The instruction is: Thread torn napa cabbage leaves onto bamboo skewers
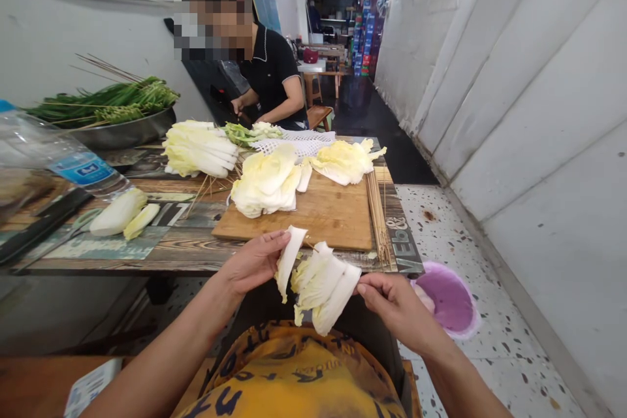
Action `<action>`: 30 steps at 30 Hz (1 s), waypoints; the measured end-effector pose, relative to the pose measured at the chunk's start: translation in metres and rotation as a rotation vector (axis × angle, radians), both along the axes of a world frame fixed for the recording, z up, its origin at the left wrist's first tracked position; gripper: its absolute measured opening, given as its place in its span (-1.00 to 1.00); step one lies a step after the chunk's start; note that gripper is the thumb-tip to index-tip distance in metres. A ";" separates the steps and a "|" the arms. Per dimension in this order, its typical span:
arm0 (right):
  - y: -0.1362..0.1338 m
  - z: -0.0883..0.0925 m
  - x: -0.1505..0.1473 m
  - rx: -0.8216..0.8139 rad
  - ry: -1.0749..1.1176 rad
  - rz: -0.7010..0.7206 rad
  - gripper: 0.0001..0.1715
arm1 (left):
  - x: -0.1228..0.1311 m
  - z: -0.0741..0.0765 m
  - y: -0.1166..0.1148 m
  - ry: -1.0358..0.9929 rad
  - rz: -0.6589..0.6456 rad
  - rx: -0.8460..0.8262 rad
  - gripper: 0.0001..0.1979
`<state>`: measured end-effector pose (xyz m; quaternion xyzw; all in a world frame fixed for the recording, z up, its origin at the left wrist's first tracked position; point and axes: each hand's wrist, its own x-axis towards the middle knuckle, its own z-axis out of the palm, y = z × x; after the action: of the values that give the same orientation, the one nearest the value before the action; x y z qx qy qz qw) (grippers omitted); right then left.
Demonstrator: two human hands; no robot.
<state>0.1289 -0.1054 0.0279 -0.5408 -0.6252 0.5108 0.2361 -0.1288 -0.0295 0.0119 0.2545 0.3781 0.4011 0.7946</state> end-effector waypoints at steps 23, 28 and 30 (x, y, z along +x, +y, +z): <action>-0.002 0.006 0.002 0.019 -0.060 0.037 -0.54 | -0.002 -0.001 -0.002 0.014 -0.043 0.066 -0.75; -0.002 0.007 0.003 -0.008 -0.046 0.051 -0.57 | -0.002 0.000 0.000 0.031 -0.060 0.076 -0.72; -0.002 0.007 0.004 -0.016 -0.041 0.053 -0.58 | -0.002 0.000 -0.001 0.036 -0.061 0.072 -0.71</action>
<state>0.1327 -0.1072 0.0349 -0.5364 -0.6399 0.5107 0.2049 -0.1305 -0.0308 0.0121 0.3016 0.3699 0.3853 0.7898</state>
